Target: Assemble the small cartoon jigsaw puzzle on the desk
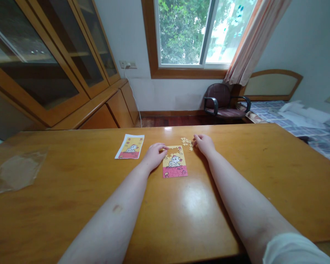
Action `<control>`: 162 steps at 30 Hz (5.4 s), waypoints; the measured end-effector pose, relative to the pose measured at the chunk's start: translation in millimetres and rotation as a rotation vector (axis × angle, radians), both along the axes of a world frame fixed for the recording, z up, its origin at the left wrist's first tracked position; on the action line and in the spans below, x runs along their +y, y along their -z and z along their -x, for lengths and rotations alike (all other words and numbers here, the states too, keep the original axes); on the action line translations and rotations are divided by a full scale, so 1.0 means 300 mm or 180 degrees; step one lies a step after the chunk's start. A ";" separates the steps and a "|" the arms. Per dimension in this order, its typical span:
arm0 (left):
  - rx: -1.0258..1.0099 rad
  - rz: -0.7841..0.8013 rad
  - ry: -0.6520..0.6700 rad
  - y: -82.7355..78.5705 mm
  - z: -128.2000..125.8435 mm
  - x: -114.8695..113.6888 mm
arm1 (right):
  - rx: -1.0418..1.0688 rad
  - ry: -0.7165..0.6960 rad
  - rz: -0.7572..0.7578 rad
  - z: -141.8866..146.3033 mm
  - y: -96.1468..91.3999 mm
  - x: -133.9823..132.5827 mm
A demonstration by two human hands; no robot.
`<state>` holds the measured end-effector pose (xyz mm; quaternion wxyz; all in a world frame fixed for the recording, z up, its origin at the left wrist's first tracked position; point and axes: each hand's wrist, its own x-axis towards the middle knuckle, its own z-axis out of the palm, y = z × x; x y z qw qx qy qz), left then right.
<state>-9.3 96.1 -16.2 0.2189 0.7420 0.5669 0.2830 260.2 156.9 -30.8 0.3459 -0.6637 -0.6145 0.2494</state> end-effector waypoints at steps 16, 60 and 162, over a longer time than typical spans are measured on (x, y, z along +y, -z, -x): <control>0.0020 0.0031 -0.0009 -0.007 -0.003 -0.001 | -0.0259 -0.1040 0.0426 -0.059 -0.054 -0.048; 0.0017 0.0026 0.0022 0.005 0.001 0.004 | -0.0886 -0.1387 -0.0539 -0.017 -0.005 -0.007; -0.0008 0.0039 0.0030 0.003 -0.002 0.004 | -0.1174 -0.1651 -0.0226 0.051 -0.052 -0.041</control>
